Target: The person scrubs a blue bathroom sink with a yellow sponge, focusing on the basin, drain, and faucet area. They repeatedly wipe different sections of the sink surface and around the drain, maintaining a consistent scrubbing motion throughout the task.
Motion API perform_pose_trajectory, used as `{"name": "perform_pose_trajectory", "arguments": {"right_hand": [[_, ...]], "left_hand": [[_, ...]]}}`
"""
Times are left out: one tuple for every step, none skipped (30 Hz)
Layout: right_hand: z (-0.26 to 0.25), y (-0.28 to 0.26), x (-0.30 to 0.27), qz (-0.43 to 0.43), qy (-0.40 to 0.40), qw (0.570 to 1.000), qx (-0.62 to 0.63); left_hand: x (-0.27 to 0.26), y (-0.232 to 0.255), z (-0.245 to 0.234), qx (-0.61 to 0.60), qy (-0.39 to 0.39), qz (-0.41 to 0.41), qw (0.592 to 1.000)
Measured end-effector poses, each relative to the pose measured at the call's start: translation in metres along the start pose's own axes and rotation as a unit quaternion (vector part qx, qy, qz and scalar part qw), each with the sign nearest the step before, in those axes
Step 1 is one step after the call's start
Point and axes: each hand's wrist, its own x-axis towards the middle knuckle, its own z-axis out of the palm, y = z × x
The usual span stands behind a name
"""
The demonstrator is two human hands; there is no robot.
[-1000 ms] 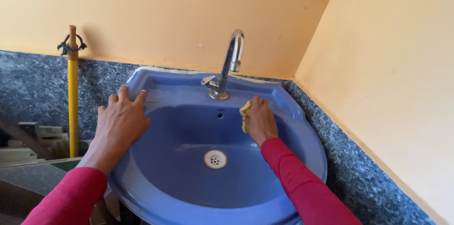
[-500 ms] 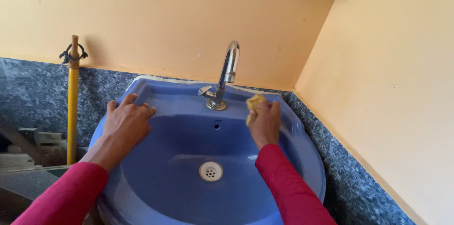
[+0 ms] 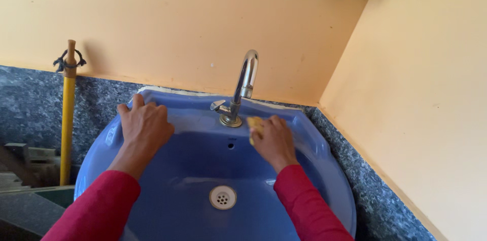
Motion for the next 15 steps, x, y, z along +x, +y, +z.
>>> {"name": "perform_pose_trajectory", "arguments": {"right_hand": [[-0.005, 0.012, -0.001, 0.026, 0.013, 0.999, -0.038], [-0.008, 0.023, -0.002, 0.076, 0.026, 0.994, -0.069], [-0.008, 0.034, -0.003, 0.128, 0.037, 0.986, -0.102], [-0.002, 0.039, -0.002, 0.129, 0.032, 0.986, -0.099], [0.004, 0.044, -0.001, 0.131, 0.026, 0.986, -0.097], [0.007, 0.048, -0.001, 0.134, 0.021, 0.986, -0.094], [0.014, 0.047, 0.0, 0.102, 0.019, 0.992, -0.076], [0.023, 0.039, 0.002, 0.069, 0.016, 0.996, -0.058], [0.031, 0.031, 0.001, 0.003, 0.022, 1.0, 0.007], [0.036, 0.024, 0.0, -0.063, 0.028, 0.995, 0.072], [0.039, 0.016, -0.001, -0.093, 0.024, 0.991, 0.088], [0.04, 0.009, 0.0, -0.123, 0.019, 0.987, 0.103], [0.039, 0.005, 0.002, -0.155, 0.016, 0.981, 0.119], [0.034, 0.006, 0.004, -0.123, 0.003, 0.987, 0.102], [0.027, 0.01, 0.005, -0.091, -0.009, 0.992, 0.085]], "left_hand": [[0.0, -0.001, 0.0, 0.002, 0.004, 0.001, 1.0], [0.0, -0.002, 0.0, 0.001, 0.006, 0.0, 1.0], [0.0, -0.001, 0.0, -0.002, 0.007, 0.001, 1.0], [-0.001, 0.0, 0.001, -0.005, 0.008, 0.001, 1.0], [-0.001, 0.001, 0.001, 0.0, -0.001, 0.001, 1.0], [-0.001, 0.001, 0.001, 0.004, -0.009, 0.001, 1.0], [0.001, 0.004, 0.0, 0.008, -0.016, 0.002, 1.0], [0.001, 0.005, 0.0, 0.011, -0.011, 0.008, 1.0], [0.0, 0.005, 0.0, 0.016, -0.006, 0.013, 1.0], [0.0, 0.006, 0.0, 0.021, -0.001, 0.018, 1.0], [-0.001, 0.007, 0.0, 0.02, -0.013, 0.018, 1.0], [-0.001, 0.007, 0.001, 0.02, -0.026, 0.017, 0.999], [0.0, 0.007, 0.0, 0.02, -0.038, 0.014, 0.999], [0.0, 0.007, 0.001, 0.019, -0.043, 0.013, 0.999], [-0.001, 0.007, 0.001, 0.019, -0.048, 0.012, 0.999]]}}
